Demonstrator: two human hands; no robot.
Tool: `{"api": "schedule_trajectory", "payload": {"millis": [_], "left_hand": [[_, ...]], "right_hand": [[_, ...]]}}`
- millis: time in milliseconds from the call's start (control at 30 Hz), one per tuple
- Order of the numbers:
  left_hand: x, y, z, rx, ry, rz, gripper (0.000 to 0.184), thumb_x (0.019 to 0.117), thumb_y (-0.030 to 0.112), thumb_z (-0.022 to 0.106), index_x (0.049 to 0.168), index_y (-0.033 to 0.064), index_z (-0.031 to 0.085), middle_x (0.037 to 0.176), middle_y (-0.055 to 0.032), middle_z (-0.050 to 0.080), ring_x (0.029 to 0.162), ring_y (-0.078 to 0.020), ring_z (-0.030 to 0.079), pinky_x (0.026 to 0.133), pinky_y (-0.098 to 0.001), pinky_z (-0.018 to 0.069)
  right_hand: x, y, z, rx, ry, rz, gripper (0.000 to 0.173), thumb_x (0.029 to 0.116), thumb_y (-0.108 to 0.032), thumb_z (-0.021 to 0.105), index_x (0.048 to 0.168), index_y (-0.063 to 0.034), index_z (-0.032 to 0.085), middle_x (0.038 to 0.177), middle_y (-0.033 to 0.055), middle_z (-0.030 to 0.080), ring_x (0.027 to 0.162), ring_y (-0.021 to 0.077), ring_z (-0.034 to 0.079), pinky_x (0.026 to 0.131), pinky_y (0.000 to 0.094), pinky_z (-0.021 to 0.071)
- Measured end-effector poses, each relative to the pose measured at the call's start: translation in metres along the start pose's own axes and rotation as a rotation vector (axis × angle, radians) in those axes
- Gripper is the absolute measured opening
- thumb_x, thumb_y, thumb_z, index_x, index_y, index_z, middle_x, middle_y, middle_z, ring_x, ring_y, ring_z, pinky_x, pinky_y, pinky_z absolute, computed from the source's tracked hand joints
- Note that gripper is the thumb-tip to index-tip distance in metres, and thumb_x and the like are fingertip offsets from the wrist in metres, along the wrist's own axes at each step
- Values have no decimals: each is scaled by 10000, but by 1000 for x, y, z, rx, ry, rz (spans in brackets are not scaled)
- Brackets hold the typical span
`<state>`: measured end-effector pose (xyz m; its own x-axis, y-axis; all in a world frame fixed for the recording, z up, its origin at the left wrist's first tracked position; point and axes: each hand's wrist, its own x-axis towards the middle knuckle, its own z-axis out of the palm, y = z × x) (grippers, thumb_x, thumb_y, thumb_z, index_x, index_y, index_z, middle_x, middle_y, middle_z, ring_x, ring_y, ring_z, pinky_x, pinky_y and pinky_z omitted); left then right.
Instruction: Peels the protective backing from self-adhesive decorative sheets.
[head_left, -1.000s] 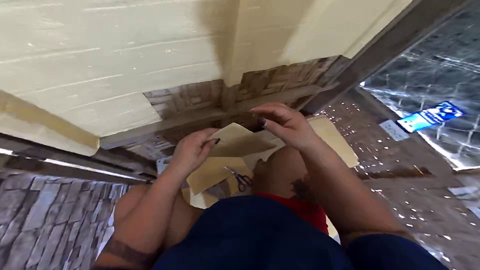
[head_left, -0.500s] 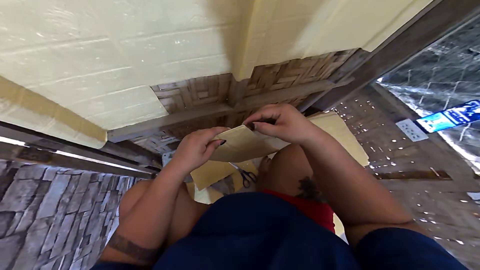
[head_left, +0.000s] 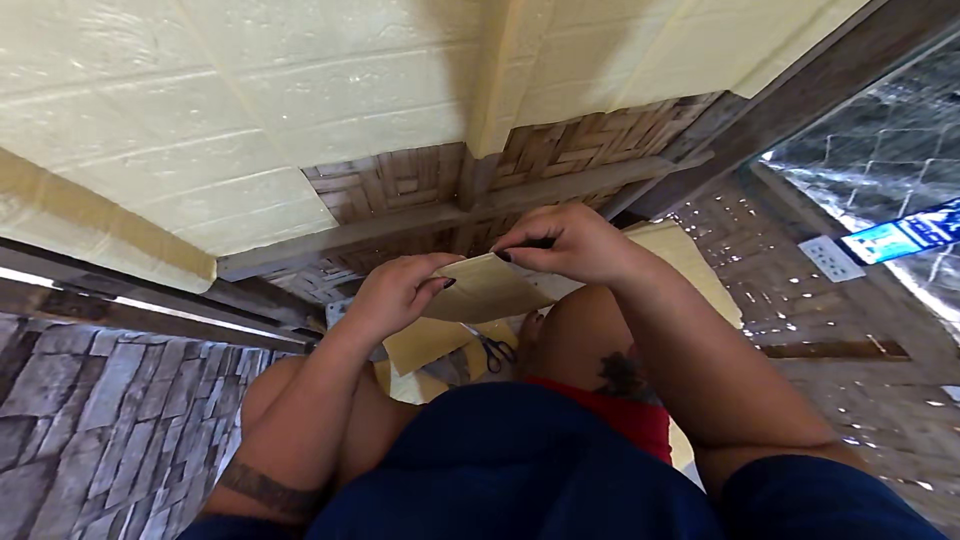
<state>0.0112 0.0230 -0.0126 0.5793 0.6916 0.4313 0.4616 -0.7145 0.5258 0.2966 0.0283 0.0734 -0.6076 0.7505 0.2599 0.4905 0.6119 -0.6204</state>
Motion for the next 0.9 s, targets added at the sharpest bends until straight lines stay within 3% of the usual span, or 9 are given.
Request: {"api": "schedule_trajectory", "payload": {"millis": [433,633,700,767,833,867,900], "left_hand": [[0,2,-3,3,-48,-7,297,1014,176,604,1294,122,685,1176,-85,730,1064,-246,711,942,-500,565],[-1,-1,-4,25,-56,22,288,1025,184,584,1286,127,689,1160,-66,737,1066,-226,711,965,-487,556],[0,-2,-3,82,5,27,295,1010,192,599,1284,141,697,1138,-64,740,1069,-248,697,993,-521,515],[3,0,-1,162,115,-3,357,970,231,660,1317,150,675,1261,-101,690,1229,-321,620,1086,-605,415],[5,5,0,212,228,-41,475,929,298,719,1370,144,630,1451,-179,558,1412,-433,438,1147,-662,313],[6,8,2,215,294,-49,490,913,320,742,1354,135,634,1482,-209,516,1436,-456,390,1159,-652,304],[6,12,4,205,369,-39,437,901,317,759,1274,111,665,1439,-221,539,1401,-448,430,1140,-625,348]], "right_hand": [[-3,3,3,-65,-5,-82,171,943,-204,662,990,-107,794,959,4,746,945,47,683,876,235,558],[-1,2,4,-66,-28,-73,171,935,-204,660,981,-102,790,949,7,737,927,41,676,856,228,558],[-1,4,8,-22,-15,-37,164,925,-189,663,979,-90,782,939,6,728,902,19,666,833,202,553],[-2,6,15,75,22,40,144,923,-153,667,982,-68,765,934,3,714,863,-9,653,796,168,551],[-4,9,25,184,77,122,124,933,-124,664,992,-57,749,912,-20,708,811,-26,643,752,157,551],[-5,12,30,230,113,156,122,934,-115,657,998,-58,745,894,-33,713,789,-30,644,736,160,552],[-6,14,35,269,148,192,122,935,-106,649,1001,-62,742,878,-44,715,772,-33,643,724,162,551]]}}
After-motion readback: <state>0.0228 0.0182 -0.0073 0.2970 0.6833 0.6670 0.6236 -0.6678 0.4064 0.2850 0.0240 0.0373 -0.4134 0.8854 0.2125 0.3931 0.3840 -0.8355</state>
